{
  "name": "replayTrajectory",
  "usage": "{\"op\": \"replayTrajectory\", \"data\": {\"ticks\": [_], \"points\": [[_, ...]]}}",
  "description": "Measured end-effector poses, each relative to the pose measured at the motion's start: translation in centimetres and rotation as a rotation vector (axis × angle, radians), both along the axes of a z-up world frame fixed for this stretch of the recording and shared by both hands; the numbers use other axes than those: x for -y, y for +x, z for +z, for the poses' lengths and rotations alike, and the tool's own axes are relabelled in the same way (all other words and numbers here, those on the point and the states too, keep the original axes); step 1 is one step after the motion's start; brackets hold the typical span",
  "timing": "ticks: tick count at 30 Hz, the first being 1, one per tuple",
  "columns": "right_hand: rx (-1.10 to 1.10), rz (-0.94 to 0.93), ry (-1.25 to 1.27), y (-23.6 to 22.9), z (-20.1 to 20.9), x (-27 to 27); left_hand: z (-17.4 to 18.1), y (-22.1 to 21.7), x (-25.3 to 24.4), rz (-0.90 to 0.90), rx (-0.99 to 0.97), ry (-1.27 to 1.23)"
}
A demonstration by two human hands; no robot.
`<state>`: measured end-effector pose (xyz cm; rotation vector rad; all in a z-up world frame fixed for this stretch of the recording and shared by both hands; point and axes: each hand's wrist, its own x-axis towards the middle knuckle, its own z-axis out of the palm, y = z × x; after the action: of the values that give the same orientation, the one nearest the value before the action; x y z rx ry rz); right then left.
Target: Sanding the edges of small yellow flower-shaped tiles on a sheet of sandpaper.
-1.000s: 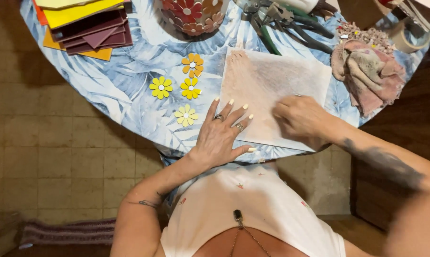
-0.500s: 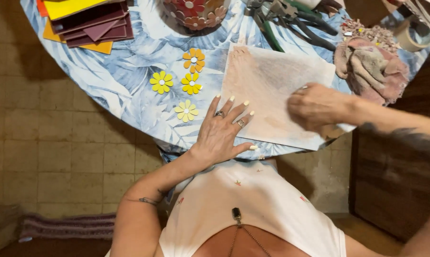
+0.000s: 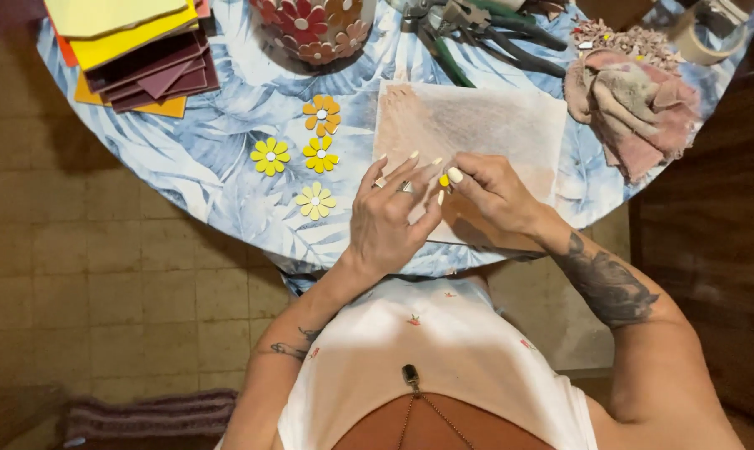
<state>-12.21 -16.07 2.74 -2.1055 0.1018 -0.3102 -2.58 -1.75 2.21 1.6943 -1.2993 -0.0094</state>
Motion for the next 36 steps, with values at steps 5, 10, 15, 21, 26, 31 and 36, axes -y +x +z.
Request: {"op": "replayTrajectory", "data": {"ticks": [5, 10, 15, 21, 26, 31, 36], "points": [[0.018, -0.010, 0.047, -0.3, -0.8, 0.2, 0.1, -0.1, 0.2, 0.011, -0.007, -0.015], [-0.001, -0.049, 0.126, -0.3, -0.3, -0.4, 1.0, -0.1, 0.2, 0.025, -0.027, -0.046], [-0.030, -0.051, 0.255, -0.5, -1.5, -0.2, 0.7, -0.2, 0.1, 0.049, -0.006, -0.060], [-0.054, -0.094, 0.400, -0.8, -1.8, -0.3, 0.1, -0.3, 0.1, 0.036, -0.009, -0.072], [-0.075, -0.115, 0.576, -1.1, -1.5, -1.2, -0.5, -0.5, 0.0, 0.033, 0.000, -0.085], [-0.081, -0.113, 0.581, -1.0, -1.3, -1.4, -0.5, -0.5, 0.0, 0.052, 0.042, -0.094], [-0.051, -0.060, 0.210, -0.6, 0.7, -1.3, -1.3, -0.6, -0.4, 0.073, 0.104, -0.033]]}}
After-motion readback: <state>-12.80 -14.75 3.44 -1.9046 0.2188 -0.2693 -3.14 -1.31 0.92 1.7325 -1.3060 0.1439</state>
